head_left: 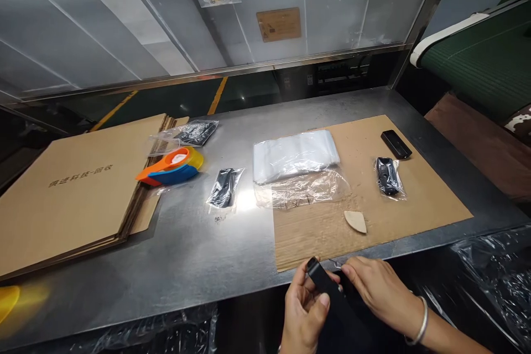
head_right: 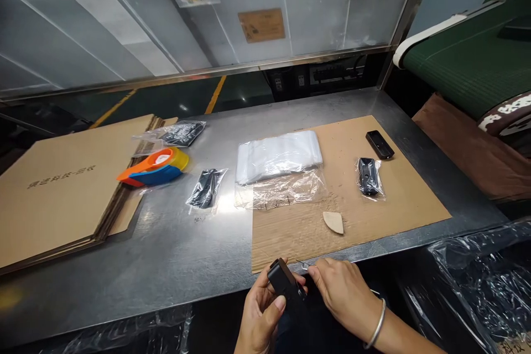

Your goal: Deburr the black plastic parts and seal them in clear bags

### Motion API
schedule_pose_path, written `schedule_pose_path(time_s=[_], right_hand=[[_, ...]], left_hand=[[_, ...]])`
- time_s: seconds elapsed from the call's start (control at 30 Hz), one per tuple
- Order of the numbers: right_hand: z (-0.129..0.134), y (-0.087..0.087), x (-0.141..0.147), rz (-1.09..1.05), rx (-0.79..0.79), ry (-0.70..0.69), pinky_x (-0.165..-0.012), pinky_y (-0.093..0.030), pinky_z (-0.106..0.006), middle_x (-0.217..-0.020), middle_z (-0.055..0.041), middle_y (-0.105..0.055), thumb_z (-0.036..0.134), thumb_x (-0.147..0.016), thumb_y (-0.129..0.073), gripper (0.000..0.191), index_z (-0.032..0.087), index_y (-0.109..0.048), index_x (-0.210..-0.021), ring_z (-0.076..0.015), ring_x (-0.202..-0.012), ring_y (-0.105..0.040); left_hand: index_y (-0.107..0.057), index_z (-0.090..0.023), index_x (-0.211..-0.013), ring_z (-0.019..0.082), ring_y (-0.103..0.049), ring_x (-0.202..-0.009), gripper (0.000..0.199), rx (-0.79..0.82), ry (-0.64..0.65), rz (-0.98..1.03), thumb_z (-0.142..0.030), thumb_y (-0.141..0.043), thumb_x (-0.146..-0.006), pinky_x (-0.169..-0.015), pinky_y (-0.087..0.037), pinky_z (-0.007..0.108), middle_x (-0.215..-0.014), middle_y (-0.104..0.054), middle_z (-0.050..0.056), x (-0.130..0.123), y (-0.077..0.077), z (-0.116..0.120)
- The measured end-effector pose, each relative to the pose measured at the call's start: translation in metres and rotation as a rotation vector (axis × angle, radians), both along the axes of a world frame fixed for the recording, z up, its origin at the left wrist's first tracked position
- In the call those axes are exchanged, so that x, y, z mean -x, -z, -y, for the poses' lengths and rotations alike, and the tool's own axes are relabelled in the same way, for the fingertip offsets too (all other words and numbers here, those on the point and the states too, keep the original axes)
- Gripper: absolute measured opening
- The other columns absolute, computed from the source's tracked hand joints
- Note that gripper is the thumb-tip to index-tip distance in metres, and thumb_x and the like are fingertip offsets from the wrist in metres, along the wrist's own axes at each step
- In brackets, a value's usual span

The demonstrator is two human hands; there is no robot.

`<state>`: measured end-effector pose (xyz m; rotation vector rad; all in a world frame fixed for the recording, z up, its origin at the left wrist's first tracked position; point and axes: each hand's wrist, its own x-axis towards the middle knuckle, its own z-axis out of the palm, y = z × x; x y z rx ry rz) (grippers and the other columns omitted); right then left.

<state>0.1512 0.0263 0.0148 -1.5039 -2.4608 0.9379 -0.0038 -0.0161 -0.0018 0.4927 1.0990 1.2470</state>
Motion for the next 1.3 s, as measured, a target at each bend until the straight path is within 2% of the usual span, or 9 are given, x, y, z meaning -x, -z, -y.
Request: schedule_pose_path(time_s=[0.2,0.43,0.7,0.83,0.97,1.03,1.13,1.3], right_hand=[[-0.005,-0.006,0.000,-0.118,0.047,0.013,-0.055,-0.033,-0.025,-0.065,0.0006,-0.056,0.034,-0.096,-0.022,0.040,0.020,-0.050,-0.072,-0.0129,-0.057,-0.052],[-0.001,-0.013,0.003,-0.068,-0.016,-0.066,-0.055,-0.033,-0.027,-0.067,-0.0005,-0.056,0.034,-0.096,-0.020,0.040,0.020,-0.049,-0.073,-0.0145,-0.060,-0.053],[-0.001,-0.014,0.004,-0.036,-0.082,-0.073,-0.053,-0.031,-0.027,-0.065,0.0004,-0.055,0.034,-0.096,-0.021,0.039,0.021,-0.048,-0.071,-0.0140,-0.057,-0.053],[-0.002,-0.006,0.003,-0.024,-0.082,-0.065,-0.053,-0.031,-0.027,-0.065,-0.0005,-0.056,0.033,-0.096,-0.021,0.040,0.020,-0.050,-0.072,-0.0144,-0.057,-0.053],[-0.007,0.007,0.002,-0.002,-0.015,0.016,-0.054,-0.032,-0.027,-0.065,-0.0014,-0.057,0.034,-0.096,-0.020,0.042,0.020,-0.051,-0.072,-0.0148,-0.058,-0.054],[-0.009,0.008,0.001,-0.041,0.028,0.049,-0.054,-0.032,-0.026,-0.064,-0.0006,-0.056,0.035,-0.096,-0.020,0.042,0.020,-0.049,-0.070,-0.0139,-0.057,-0.052],[-0.010,0.002,0.000,-0.112,0.067,0.048,-0.055,-0.033,-0.025,-0.063,0.0003,-0.054,0.037,-0.096,-0.019,0.042,0.020,-0.047,-0.069,-0.0130,-0.057,-0.050],[-0.006,-0.010,0.000,-0.142,0.053,-0.049,-0.055,-0.033,-0.025,-0.066,0.0002,-0.054,0.035,-0.096,-0.020,0.040,0.020,-0.047,-0.072,-0.0131,-0.059,-0.050]], left_hand=[[-0.053,-0.015,-0.107,0.027,-0.062,-0.084,0.056,0.053,-0.012,0.040,-0.042,-0.070,-0.061,-0.078,-0.045,0.037,-0.085,-0.068,0.011,-0.001,0.007,-0.001],[-0.053,-0.016,-0.110,0.027,-0.060,-0.092,0.059,0.060,-0.024,0.088,-0.039,-0.072,-0.059,-0.086,-0.042,0.040,-0.093,-0.067,0.011,-0.004,0.008,0.001],[-0.052,-0.016,-0.109,0.027,-0.061,-0.089,0.060,0.089,-0.037,0.008,-0.040,-0.073,-0.059,-0.081,-0.044,0.037,-0.092,-0.067,0.011,-0.004,0.006,0.001],[-0.051,-0.016,-0.110,0.026,-0.061,-0.086,0.060,0.080,-0.029,0.007,-0.041,-0.072,-0.059,-0.081,-0.043,0.038,-0.088,-0.067,0.011,-0.004,0.006,0.001],[-0.052,-0.015,-0.107,0.027,-0.062,-0.083,0.058,0.036,0.045,0.038,-0.044,-0.069,-0.060,-0.075,-0.044,0.037,-0.085,-0.067,0.011,-0.002,0.005,-0.001],[-0.053,-0.015,-0.105,0.027,-0.062,-0.082,0.054,0.033,0.069,0.030,-0.044,-0.068,-0.062,-0.074,-0.044,0.035,-0.085,-0.067,0.011,-0.001,0.004,-0.002],[-0.054,-0.015,-0.103,0.026,-0.062,-0.083,0.051,0.031,0.076,0.036,-0.043,-0.068,-0.063,-0.076,-0.044,0.035,-0.084,-0.067,0.010,-0.001,0.002,-0.005],[-0.054,-0.017,-0.104,0.026,-0.062,-0.087,0.050,0.040,0.032,0.097,-0.040,-0.070,-0.063,-0.081,-0.044,0.038,-0.085,-0.068,0.009,-0.004,-0.001,-0.006]])
